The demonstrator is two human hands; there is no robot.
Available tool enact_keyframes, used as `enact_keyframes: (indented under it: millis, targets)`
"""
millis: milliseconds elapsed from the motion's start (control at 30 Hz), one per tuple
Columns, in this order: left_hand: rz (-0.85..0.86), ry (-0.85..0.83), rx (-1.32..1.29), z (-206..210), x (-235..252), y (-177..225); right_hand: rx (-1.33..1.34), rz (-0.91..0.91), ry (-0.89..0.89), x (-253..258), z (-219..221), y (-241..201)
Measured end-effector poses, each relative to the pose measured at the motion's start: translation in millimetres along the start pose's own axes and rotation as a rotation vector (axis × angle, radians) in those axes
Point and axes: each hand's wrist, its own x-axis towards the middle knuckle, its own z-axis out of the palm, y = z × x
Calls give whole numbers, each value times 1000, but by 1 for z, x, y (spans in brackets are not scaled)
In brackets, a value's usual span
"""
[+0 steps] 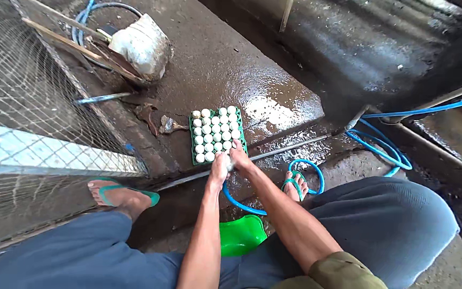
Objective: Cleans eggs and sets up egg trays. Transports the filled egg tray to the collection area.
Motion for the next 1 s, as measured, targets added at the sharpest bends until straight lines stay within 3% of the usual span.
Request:
enact_keyframes:
  millis: [167, 267, 367, 600, 767, 1000]
  targets:
    - [-67, -238, -262, -17, 16, 5, -23, 192, -267, 10, -32, 28]
    - [-45, -225, -297, -24, 28, 2, 16, 156, -613, 14, -44, 50]
    - [21, -221, -290, -30, 44, -5, 83, 144, -741, 25, -44, 65]
    - [75, -103, -109, -44, 101, -1, 201, 171, -503, 58, -10, 89]
    - [47, 88, 261, -41, 165, 18, 289, 229, -345, 76, 5, 96]
    - [183, 199, 768, -29, 274, 41, 352, 293, -308, 87, -4, 97]
